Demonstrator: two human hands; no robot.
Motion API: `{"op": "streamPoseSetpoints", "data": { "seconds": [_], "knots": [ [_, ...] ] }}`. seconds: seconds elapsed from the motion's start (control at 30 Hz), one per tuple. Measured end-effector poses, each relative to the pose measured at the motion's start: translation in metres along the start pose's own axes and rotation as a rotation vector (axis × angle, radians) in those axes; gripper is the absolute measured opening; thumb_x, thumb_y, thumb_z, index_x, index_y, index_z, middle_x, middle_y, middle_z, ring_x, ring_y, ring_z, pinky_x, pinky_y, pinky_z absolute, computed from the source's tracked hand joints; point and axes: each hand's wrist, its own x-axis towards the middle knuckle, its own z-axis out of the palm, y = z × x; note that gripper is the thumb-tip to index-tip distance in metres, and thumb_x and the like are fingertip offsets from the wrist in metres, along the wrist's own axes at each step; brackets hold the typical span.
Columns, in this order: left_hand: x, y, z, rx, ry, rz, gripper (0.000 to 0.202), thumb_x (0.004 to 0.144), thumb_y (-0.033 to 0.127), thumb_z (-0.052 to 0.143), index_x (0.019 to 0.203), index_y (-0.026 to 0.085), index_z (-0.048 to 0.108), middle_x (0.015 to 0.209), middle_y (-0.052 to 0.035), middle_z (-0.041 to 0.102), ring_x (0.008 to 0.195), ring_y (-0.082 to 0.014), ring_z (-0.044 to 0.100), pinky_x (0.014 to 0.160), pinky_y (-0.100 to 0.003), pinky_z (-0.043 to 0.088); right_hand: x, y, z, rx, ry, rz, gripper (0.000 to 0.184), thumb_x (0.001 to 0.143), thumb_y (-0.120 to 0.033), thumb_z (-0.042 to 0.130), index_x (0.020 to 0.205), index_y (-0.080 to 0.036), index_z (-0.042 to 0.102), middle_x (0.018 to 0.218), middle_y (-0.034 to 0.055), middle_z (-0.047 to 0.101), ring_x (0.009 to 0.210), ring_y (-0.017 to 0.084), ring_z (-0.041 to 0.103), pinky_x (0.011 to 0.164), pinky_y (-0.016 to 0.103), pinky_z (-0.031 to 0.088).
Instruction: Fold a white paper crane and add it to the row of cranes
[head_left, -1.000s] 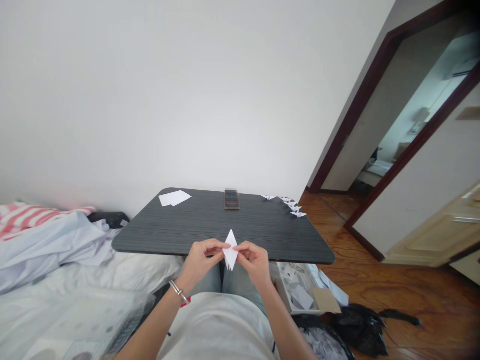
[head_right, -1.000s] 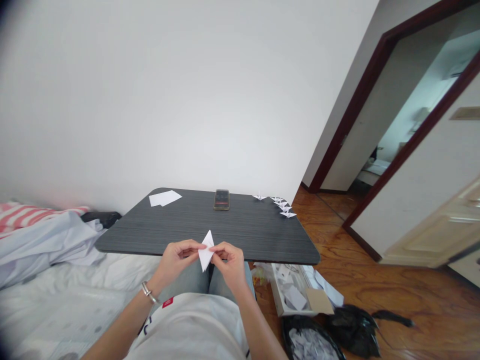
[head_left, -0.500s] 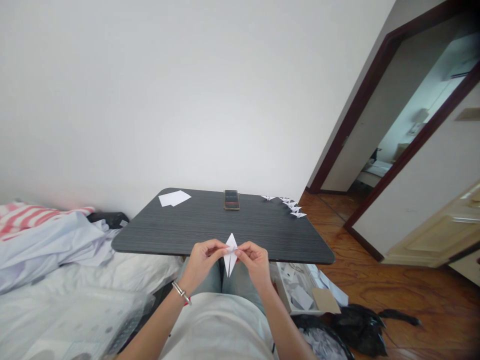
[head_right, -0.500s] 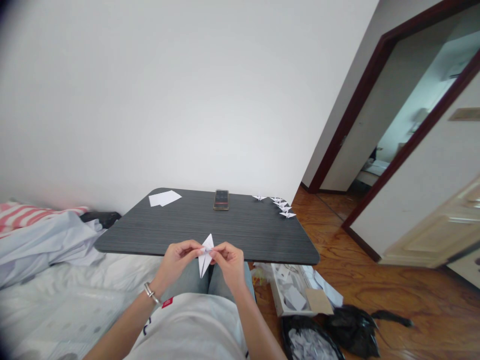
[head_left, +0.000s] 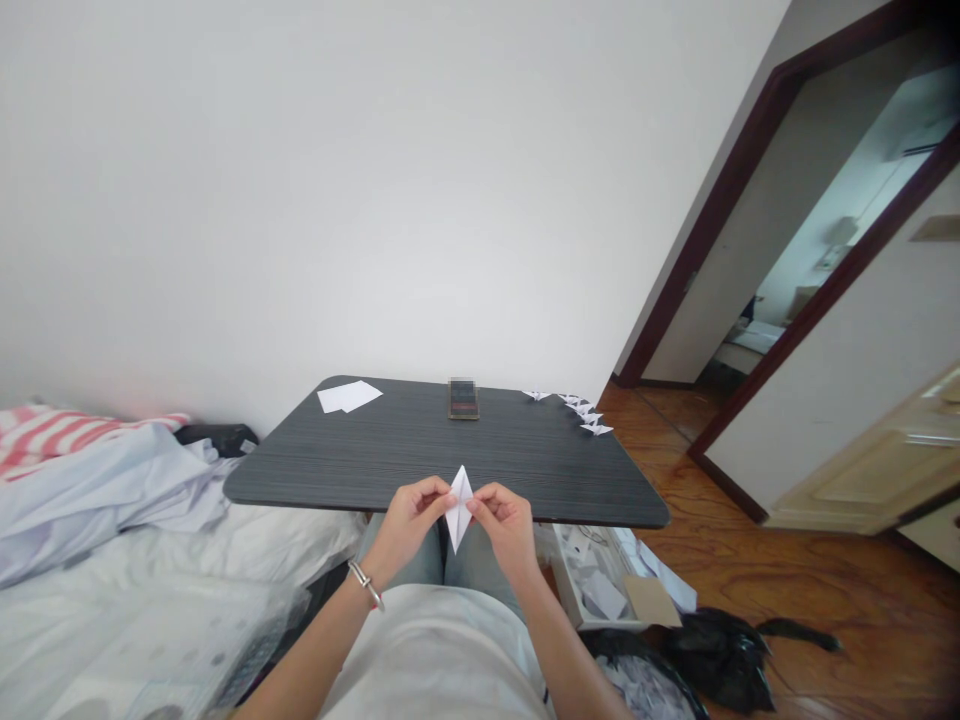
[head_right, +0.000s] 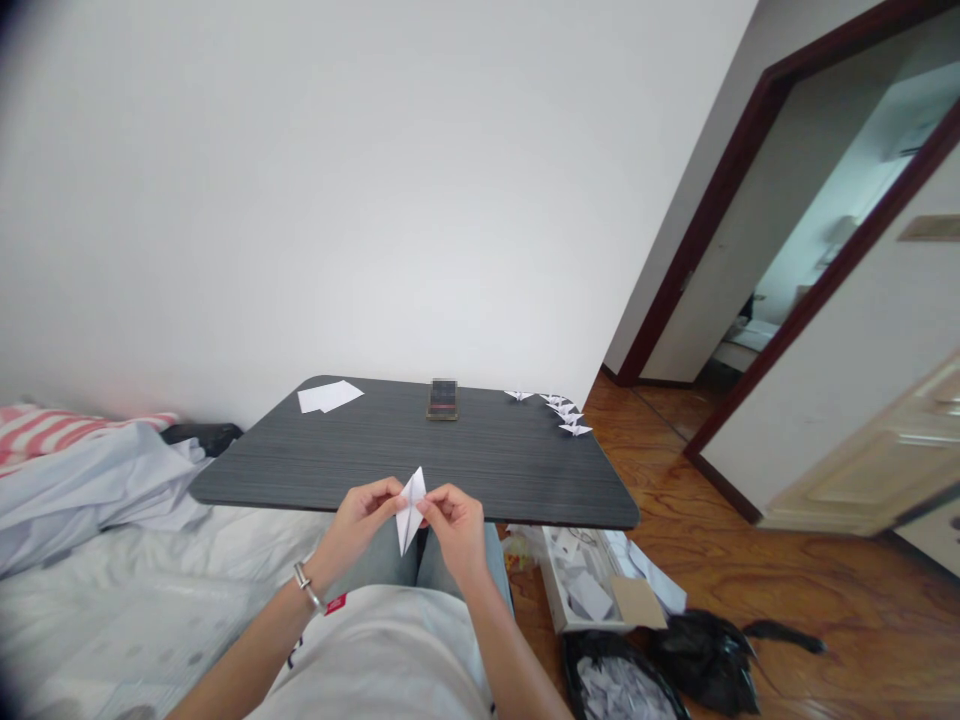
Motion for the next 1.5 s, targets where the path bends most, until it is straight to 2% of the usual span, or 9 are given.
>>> {"op": "streamPoseSetpoints", "data": {
  "seconds": [0.27,0.47,0.6,0.8,0.93,1.03,1.13,1.3,1.5],
  "knots": [
    [0.001,0.003,0.006,-0.19,0.103,-0.092,0.021,0.064,0.031,0.066,0.066,0.012,0.056,0.057,0.0012,0.057,0.051,-0.009,0.05,0.051,-0.02,0.039,0.001,-0.001,0.002,0.001,0.026,-0.01,0.011,0.069,-0.027,0.063,0.069,-0.017,0.057,0.055,-0.0019,0.06,0.048,0.011,0.055,0.048,0.023,0.047],
    [0.001,0.002,0.007,-0.239,0.151,-0.053,0.025,0.065,0.027,0.066,0.08,0.014,0.052,0.049,0.0075,0.047,0.045,-0.0057,0.044,0.049,-0.017,0.036,-0.001,-0.004,0.003,0.017,0.006,-0.049,0.016,0.072,-0.022,0.059,0.085,-0.018,0.051,0.056,-0.0045,0.056,0.049,0.01,0.054,0.05,0.022,0.045],
    [0.0,0.002,0.008,-0.233,0.169,-0.031,0.022,0.067,0.028,0.064,0.079,0.013,0.052,0.05,0.0069,0.048,0.047,-0.0065,0.045,0.05,-0.018,0.035,-0.003,-0.003,0.005,-0.003,-0.002,-0.064,0.018,0.074,-0.021,0.057,0.091,-0.018,0.049,0.059,-0.0039,0.056,0.052,0.011,0.054,0.053,0.023,0.045],
    [0.001,0.001,0.009,-0.246,0.191,-0.04,0.027,0.068,0.028,0.063,0.086,0.013,0.051,0.054,0.006,0.049,0.05,-0.0066,0.044,0.051,-0.018,0.033,-0.003,-0.001,0.005,-0.006,-0.005,-0.022,0.027,0.073,-0.022,0.058,0.097,-0.018,0.048,0.058,-0.0041,0.057,0.053,0.011,0.054,0.054,0.023,0.045],
    [0.001,-0.001,0.009,-0.225,0.16,-0.051,0.029,0.065,0.026,0.065,0.086,0.013,0.05,0.053,0.0073,0.046,0.048,-0.0059,0.043,0.05,-0.018,0.033,-0.001,0.001,0.004,0.041,0.008,0.065,0.022,0.074,-0.029,0.056,0.092,-0.016,0.053,0.056,-0.0034,0.057,0.048,0.01,0.051,0.049,0.021,0.043],
    [-0.001,-0.003,0.009,-0.186,0.093,-0.082,0.03,0.066,0.028,0.065,0.087,0.014,0.05,0.053,0.007,0.047,0.048,-0.0068,0.044,0.049,-0.019,0.034,0.001,0.003,0.004,0.054,-0.009,0.114,0.018,0.073,-0.033,0.057,0.074,-0.015,0.056,0.054,-0.0027,0.055,0.045,0.009,0.047,0.044,0.02,0.04],
    [-0.003,-0.004,0.009,-0.157,0.045,-0.069,0.029,0.067,0.027,0.063,0.09,0.014,0.05,0.056,0.006,0.048,0.051,-0.0076,0.046,0.051,-0.019,0.035,0.002,0.003,0.004,0.029,-0.005,0.116,0.022,0.072,-0.034,0.058,0.06,-0.016,0.053,0.049,-0.0036,0.05,0.043,0.008,0.042,0.042,0.019,0.035],
    [-0.002,-0.005,0.01,-0.202,0.015,-0.07,0.028,0.07,0.026,0.06,0.094,0.013,0.052,0.062,0.0026,0.054,0.057,-0.0091,0.05,0.055,-0.02,0.037,0.001,0.004,0.003,-0.024,0.059,0.055,0.023,0.074,-0.033,0.056,0.059,-0.016,0.051,0.046,-0.0056,0.043,0.042,0.007,0.038,0.041,0.019,0.031],
    [-0.001,-0.007,0.01,-0.199,-0.002,-0.157,0.024,0.068,0.031,0.063,0.078,0.01,0.06,0.071,-0.0035,0.062,0.062,-0.0116,0.053,0.06,-0.022,0.038,-0.002,0.004,0.004,-0.026,0.089,0.0,0.023,0.077,-0.031,0.054,0.06,-0.016,0.05,0.046,-0.0063,0.041,0.041,0.007,0.036,0.041,0.019,0.029]
  ]
}}
